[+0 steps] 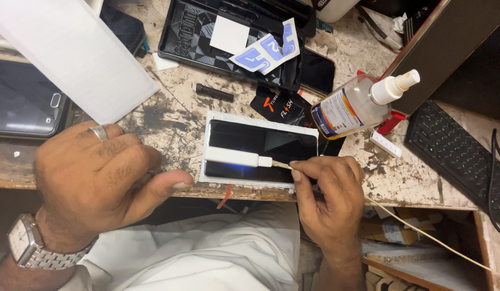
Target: The person uses a handheld UV light to cure adhesive on a smartphone screen protector. They move the UV light slowly across the screen surface while holding the phone steady with the other hand. The process continues until the end of the clip.
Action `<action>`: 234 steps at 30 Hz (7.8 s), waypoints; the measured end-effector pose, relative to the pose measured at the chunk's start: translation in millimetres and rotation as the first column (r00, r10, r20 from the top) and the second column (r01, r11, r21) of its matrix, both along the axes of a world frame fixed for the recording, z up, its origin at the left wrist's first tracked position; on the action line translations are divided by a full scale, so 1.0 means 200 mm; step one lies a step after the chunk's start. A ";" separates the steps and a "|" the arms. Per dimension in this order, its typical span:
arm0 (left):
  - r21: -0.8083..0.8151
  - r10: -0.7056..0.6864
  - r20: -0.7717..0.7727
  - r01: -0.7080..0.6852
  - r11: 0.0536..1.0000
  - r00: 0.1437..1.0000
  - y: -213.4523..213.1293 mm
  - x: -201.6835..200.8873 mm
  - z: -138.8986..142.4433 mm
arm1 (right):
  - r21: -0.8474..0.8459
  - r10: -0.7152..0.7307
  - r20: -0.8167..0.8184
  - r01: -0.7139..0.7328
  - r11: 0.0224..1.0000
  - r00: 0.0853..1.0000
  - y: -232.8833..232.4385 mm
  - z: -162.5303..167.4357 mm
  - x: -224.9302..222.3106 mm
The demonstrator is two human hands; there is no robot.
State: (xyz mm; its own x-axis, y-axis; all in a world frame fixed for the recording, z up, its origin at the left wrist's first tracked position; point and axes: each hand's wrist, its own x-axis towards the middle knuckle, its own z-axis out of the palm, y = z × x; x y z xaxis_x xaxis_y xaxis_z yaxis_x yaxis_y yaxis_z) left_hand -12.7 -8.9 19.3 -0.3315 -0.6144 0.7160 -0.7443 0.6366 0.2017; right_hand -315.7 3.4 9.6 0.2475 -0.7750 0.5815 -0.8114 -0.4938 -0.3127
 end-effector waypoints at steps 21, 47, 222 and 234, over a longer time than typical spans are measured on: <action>-0.001 -0.006 -0.026 0.006 1.000 1.000 -0.01 0.00 0.00 | 0.039 -0.051 0.022 0.050 0.998 0.998 -0.07 0.07 0.09; 0.055 0.010 -0.046 -0.007 0.998 0.999 0.00 -0.01 -0.01 | 0.059 -0.048 -0.016 0.049 0.997 0.999 -0.09 0.12 0.07; 0.223 -0.034 -0.089 0.054 0.973 0.995 0.01 0.01 -0.17 | 0.029 -0.138 0.155 0.135 0.990 0.978 0.14 -0.13 -0.46; 0.233 -0.045 -0.083 0.063 0.970 0.996 0.02 0.02 -0.16 | -0.043 -0.156 0.027 0.157 0.987 0.987 0.19 -0.09 -0.42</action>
State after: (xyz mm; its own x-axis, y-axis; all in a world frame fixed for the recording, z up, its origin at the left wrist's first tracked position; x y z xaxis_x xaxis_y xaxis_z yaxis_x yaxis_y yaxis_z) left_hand -9.2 -5.8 -12.2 -0.3186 -0.7512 0.5781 -0.6870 0.6032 0.4052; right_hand -399.2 41.9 -8.7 0.1116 -0.7764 0.6203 -0.8725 -0.3753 -0.3128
